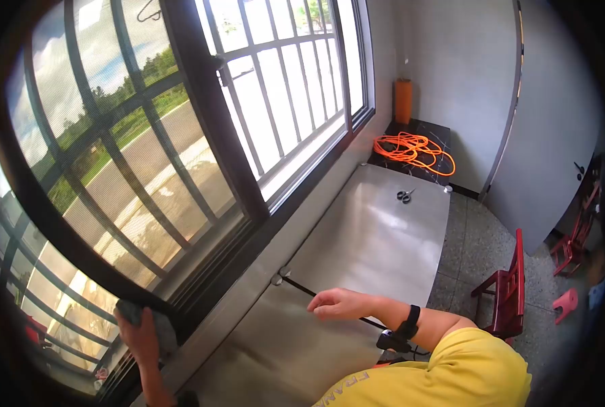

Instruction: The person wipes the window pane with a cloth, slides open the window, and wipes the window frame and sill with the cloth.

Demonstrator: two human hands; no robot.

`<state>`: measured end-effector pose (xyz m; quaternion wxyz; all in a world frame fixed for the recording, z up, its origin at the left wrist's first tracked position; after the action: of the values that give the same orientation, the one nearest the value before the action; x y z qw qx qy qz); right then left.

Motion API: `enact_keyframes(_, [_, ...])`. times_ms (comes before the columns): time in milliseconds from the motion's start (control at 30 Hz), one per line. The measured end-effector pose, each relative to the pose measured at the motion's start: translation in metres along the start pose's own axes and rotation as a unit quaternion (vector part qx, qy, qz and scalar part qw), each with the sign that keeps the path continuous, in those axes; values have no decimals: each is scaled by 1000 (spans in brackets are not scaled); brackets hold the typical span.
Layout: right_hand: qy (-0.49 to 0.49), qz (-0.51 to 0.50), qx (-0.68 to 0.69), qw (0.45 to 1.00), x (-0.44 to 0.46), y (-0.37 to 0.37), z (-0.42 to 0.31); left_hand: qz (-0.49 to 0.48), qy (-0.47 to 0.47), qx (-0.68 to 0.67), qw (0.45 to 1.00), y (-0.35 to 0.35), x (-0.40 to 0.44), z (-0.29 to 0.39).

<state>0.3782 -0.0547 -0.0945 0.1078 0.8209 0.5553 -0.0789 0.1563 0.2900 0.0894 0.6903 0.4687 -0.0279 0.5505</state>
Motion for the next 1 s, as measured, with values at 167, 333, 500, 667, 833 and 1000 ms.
enact_keyframes(167, [-25,31,25,999,-23,32,12,-51,2,-45,998,-63,3,72])
enact_keyframes(333, [-40,59,72,995,-45,62,28,-70,-45,-42,996,-127,10,126])
enact_keyframes(500, [-26,106,69,992,-65,95,43,-50,-124,-83,988,-177,12,175])
enact_keyframes(667, [-36,133,92,986,-82,116,45,-82,-77,-152,982,-208,4,195])
enact_keyframes(833, [-1,129,71,989,-66,120,17,-91,10,-249,964,-205,-24,192])
enact_keyframes(1000, [164,124,37,978,-17,75,-75,-168,63,-497,849,-204,-89,197])
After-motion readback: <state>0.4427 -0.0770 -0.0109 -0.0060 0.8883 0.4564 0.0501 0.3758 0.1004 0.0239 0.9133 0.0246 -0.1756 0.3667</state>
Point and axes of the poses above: each hand's wrist, its own x-axis towards the middle knuckle, its own y-axis out of the back of the hand, z = x × y, the point moved 10 cm from there along x, towards the middle knuckle, and after that the axes turned 2 degrees about -y, right-handed, at the moved point
